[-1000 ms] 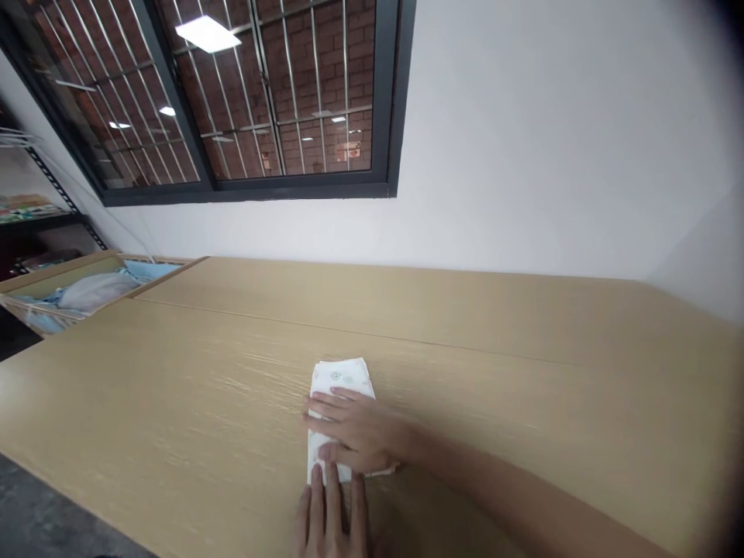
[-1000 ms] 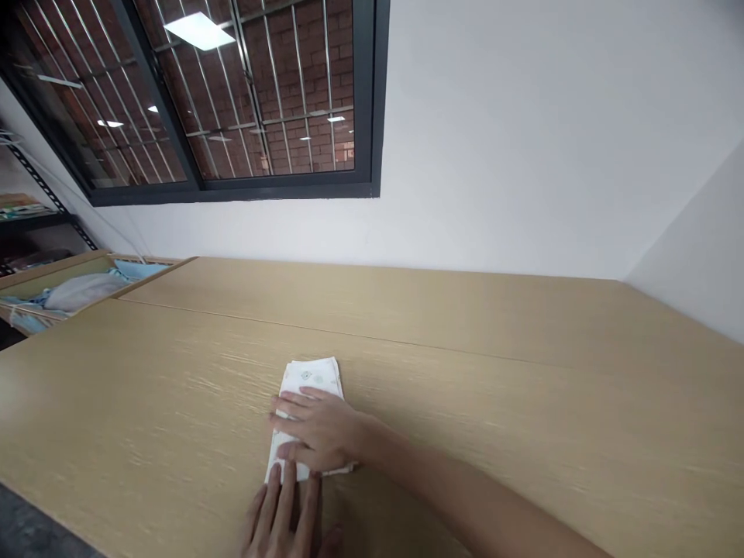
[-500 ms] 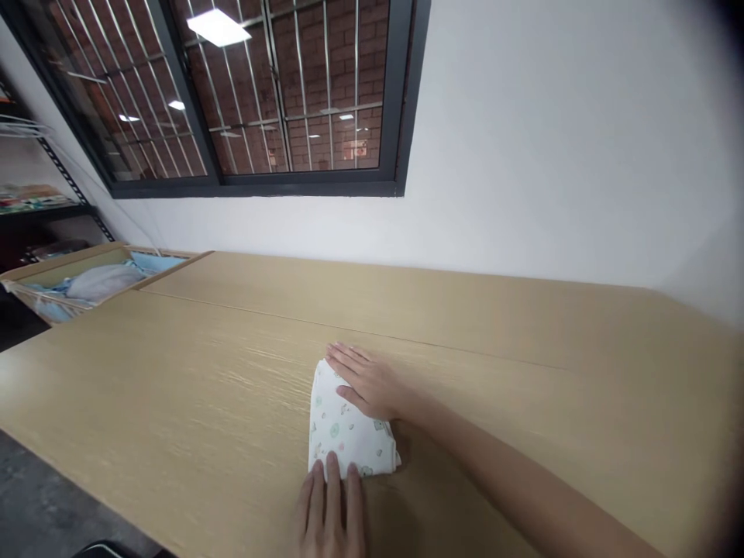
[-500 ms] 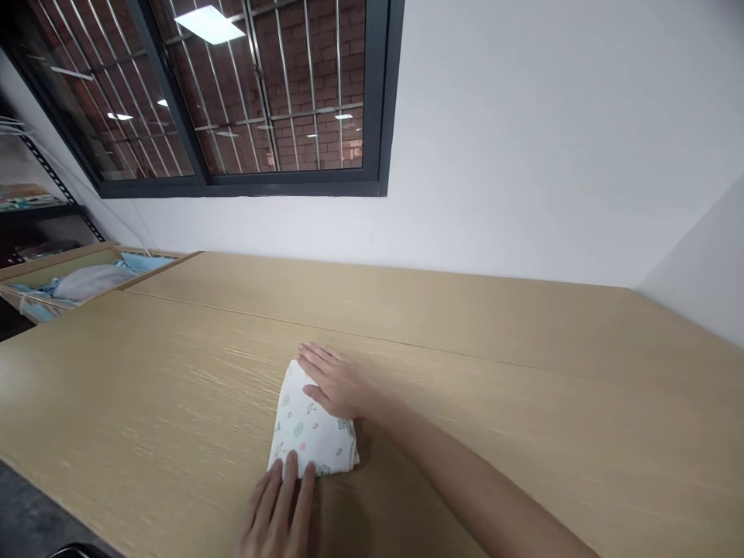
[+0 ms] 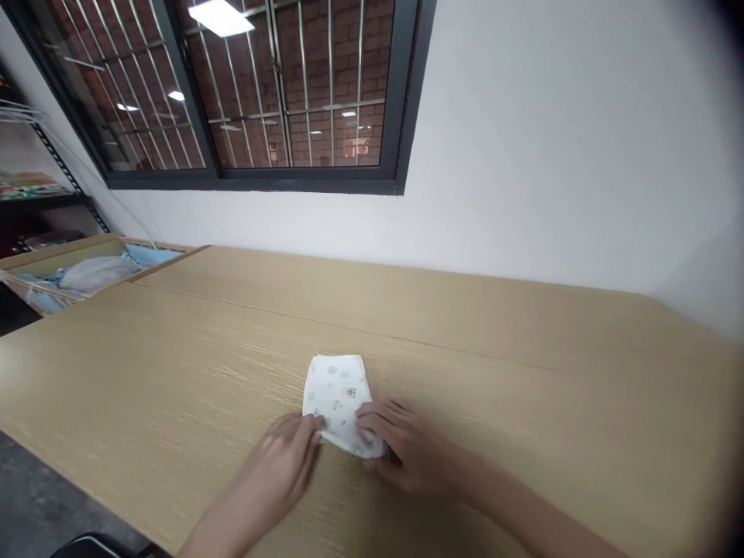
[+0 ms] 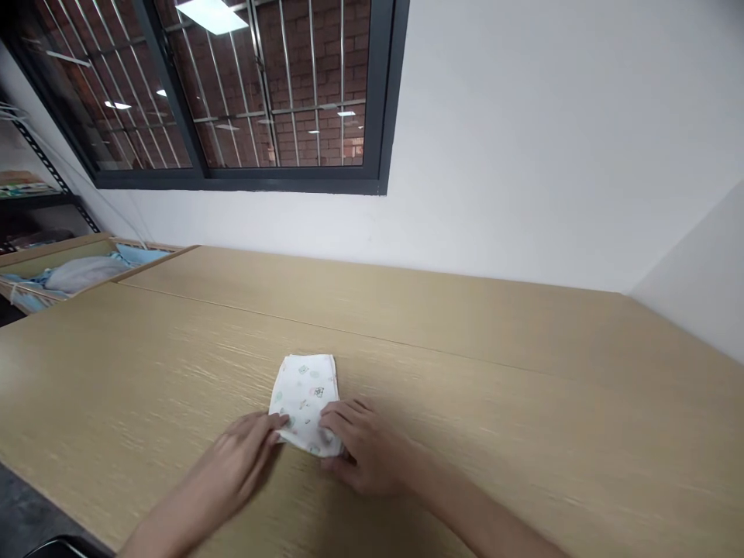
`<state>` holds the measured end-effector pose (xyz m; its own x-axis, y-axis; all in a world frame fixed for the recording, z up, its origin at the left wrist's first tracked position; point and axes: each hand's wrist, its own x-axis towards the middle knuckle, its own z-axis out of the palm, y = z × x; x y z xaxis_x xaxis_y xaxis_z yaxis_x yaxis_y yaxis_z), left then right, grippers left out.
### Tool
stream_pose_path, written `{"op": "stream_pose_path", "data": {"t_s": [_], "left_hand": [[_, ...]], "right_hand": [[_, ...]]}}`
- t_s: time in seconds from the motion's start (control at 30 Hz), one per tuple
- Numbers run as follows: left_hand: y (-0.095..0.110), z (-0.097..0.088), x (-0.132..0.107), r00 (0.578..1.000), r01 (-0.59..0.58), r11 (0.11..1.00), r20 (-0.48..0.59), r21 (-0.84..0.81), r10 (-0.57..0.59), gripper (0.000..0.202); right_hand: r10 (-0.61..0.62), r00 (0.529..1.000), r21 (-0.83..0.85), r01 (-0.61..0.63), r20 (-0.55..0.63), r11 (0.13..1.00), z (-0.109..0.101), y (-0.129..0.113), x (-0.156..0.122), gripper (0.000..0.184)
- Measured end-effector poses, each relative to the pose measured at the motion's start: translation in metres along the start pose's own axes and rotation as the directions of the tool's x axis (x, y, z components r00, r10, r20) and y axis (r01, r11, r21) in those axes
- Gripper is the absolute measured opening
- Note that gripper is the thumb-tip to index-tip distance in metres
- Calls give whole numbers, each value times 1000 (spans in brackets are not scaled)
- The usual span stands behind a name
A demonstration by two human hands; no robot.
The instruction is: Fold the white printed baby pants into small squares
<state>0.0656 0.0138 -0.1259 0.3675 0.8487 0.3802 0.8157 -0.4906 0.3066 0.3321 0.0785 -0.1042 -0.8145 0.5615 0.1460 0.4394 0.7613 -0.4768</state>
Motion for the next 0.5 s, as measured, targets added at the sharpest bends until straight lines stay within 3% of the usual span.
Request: {"op": "stream_pose_path", "data": {"t_s": [0.1, 0.2, 0.4, 0.5], "left_hand": [[-9, -20, 9, 973, 181, 963, 178, -199, -146, 23], [-24, -27, 19, 949, 268, 910, 247, -315, -194, 35], [-44, -11, 54, 922, 383, 783, 144, -490, -360, 33], [-46, -2, 71, 917, 396, 852, 96, -343, -387, 33]], "right_hand": [[144, 987, 40, -141, -75, 989, -1, 2, 9, 28], [238, 962, 98, -226, -131, 969, -2, 4, 20, 35], [341, 914, 241, -288, -219, 927, -10, 13, 51, 37], [409, 876, 231, -355, -257, 906, -9, 26, 67, 35]]}}
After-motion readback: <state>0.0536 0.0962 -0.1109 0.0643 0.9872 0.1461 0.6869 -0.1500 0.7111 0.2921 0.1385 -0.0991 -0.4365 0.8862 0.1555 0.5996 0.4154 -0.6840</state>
